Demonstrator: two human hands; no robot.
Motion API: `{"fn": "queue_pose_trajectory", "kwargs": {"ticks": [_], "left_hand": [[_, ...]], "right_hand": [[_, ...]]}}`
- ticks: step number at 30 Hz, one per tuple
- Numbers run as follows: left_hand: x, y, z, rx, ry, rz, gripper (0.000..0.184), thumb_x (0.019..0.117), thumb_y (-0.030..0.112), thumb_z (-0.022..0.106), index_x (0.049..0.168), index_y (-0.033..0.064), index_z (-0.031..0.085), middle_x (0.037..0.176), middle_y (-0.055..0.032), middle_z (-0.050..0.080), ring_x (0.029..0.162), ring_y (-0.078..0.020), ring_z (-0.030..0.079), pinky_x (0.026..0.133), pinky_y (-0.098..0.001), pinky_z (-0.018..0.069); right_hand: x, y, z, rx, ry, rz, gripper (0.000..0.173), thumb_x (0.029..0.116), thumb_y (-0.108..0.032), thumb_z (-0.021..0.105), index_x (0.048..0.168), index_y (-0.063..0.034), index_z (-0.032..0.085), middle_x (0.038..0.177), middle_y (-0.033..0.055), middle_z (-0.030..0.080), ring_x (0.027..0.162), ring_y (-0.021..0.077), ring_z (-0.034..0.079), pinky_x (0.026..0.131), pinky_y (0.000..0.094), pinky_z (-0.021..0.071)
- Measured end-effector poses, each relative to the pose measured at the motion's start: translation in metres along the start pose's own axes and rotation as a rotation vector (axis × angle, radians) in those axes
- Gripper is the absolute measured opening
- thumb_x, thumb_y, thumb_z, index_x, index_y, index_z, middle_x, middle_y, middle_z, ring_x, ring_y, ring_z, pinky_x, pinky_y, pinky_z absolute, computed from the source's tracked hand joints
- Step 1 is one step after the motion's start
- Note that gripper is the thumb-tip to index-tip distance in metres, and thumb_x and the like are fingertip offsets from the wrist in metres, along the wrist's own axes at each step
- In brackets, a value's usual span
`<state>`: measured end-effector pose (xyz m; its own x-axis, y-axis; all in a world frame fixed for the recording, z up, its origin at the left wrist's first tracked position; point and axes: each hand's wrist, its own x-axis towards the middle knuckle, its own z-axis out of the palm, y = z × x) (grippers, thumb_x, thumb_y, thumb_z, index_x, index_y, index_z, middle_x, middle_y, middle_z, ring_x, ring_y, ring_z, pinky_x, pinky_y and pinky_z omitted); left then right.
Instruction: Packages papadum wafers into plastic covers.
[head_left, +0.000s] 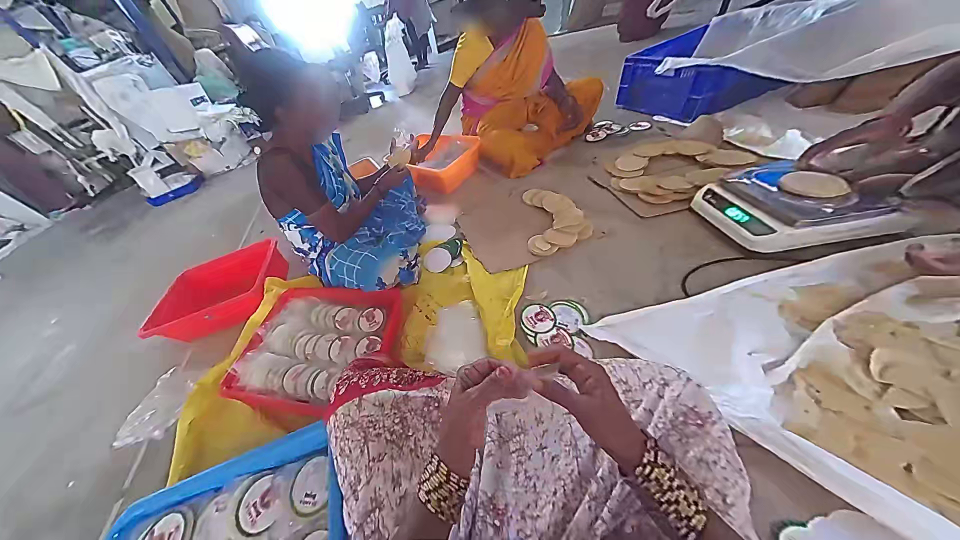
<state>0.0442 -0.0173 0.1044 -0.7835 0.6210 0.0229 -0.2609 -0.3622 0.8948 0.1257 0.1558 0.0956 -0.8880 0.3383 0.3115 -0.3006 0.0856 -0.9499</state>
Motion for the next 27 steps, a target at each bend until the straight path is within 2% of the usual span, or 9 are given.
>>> {"fn": "queue_pose_trajectory", "kwargs": {"ticks": [2,5,8,10,13,15,19,21,27], "left_hand": [[-0.019,0.001,0.009,0.047,-0.05,0.087,0.029,0.1047,0.026,0.055,0.111,0.0031,0.071,0.103,-0.0073,0.076,0.092,-0.0168,0.074,0.087,-0.0351,0.0607],[-0.043,0.003,0.019,0.17,-0.156,0.198,0.07,0.0935,0.058,0.062,0.132,-0.0002,0.059,0.121,-0.0051,0.07,0.107,-0.0128,0.068,0.094,-0.0327,0.0567],[-0.063,0.011,0.044,0.221,-0.087,0.155,0.025,0.0949,0.012,0.068,0.115,-0.0017,0.065,0.1,-0.0026,0.072,0.093,-0.0084,0.068,0.088,-0.0278,0.0567],[-0.072,0.011,0.056,0.223,0.003,0.156,0.012,0.0948,0.002,0.063,0.105,-0.0001,0.069,0.091,-0.0023,0.071,0.085,-0.0091,0.068,0.082,-0.027,0.057],[-0.079,0.01,0.062,0.241,0.077,0.256,0.026,0.0919,-0.002,0.062,0.118,-0.0031,0.063,0.1,-0.0055,0.072,0.089,-0.0123,0.07,0.083,-0.0293,0.0593],[-0.086,0.015,0.067,0.265,0.056,0.222,0.042,0.0928,0.003,0.063,0.133,-0.0055,0.054,0.109,-0.0076,0.072,0.095,-0.0137,0.07,0.087,-0.0305,0.0594],[-0.099,0.016,0.087,0.31,0.104,0.102,0.017,0.0955,-0.001,0.057,0.102,0.0053,0.071,0.088,-0.0001,0.074,0.08,-0.0099,0.07,0.079,-0.0283,0.0599],[-0.102,0.017,0.099,0.329,0.126,0.146,0.027,0.0961,-0.005,0.052,0.092,0.0119,0.072,0.084,0.0045,0.074,0.079,-0.0066,0.07,0.079,-0.026,0.0596],[-0.082,0.035,0.114,0.463,0.008,0.333,0.027,0.099,0.002,0.056,0.104,0.0246,0.07,0.088,0.0142,0.074,0.078,0.0003,0.069,0.075,-0.0188,0.0588]], "right_hand": [[-0.01,-0.016,0.007,-0.037,0.031,-0.071,0.008,0.0875,-0.013,0.073,0.093,-0.0077,0.074,0.085,-0.0066,0.075,0.08,0.0,0.07,0.076,0.0199,0.0592],[-0.026,-0.032,0.006,-0.184,0.116,-0.177,0.011,0.0914,-0.012,0.065,0.089,-0.005,0.073,0.078,-0.007,0.073,0.071,-0.0041,0.067,0.069,0.0158,0.0575],[-0.041,-0.043,0.006,-0.333,0.169,-0.241,0.024,0.096,-0.017,0.056,0.083,-0.004,0.071,0.064,-0.0071,0.062,0.057,-0.0073,0.053,0.056,0.0127,0.0462],[-0.05,-0.049,0.007,-0.354,0.18,-0.268,0.027,0.0978,-0.021,0.055,0.082,-0.0037,0.07,0.063,-0.0045,0.06,0.055,-0.0051,0.05,0.054,0.0149,0.0433],[-0.055,-0.061,0.004,-0.233,0.147,-0.333,0.016,0.0954,-0.011,0.063,0.094,0.0022,0.072,0.087,0.0027,0.073,0.081,0.0,0.068,0.078,0.0192,0.0585],[-0.058,-0.07,0.0,-0.189,0.143,-0.374,0.012,0.095,-0.006,0.063,0.095,0.0029,0.072,0.094,0.0057,0.073,0.091,0.0043,0.069,0.086,0.0226,0.0579],[-0.067,-0.083,-0.005,-0.116,0.146,-0.447,0.011,0.0922,-0.004,0.068,0.092,0.0059,0.072,0.088,0.011,0.072,0.084,0.0103,0.069,0.082,0.0251,0.0575],[-0.071,-0.088,-0.011,-0.046,0.12,-0.491,0.016,0.0926,-0.007,0.068,0.091,0.0082,0.07,0.084,0.0131,0.071,0.079,0.0118,0.068,0.077,0.0265,0.0566],[-0.1,-0.077,-0.1,-0.095,0.347,-0.391,0.028,0.1014,-0.018,0.06,0.106,0.0083,0.069,0.096,0.0105,0.073,0.087,0.0088,0.069,0.081,0.028,0.0592]]}}
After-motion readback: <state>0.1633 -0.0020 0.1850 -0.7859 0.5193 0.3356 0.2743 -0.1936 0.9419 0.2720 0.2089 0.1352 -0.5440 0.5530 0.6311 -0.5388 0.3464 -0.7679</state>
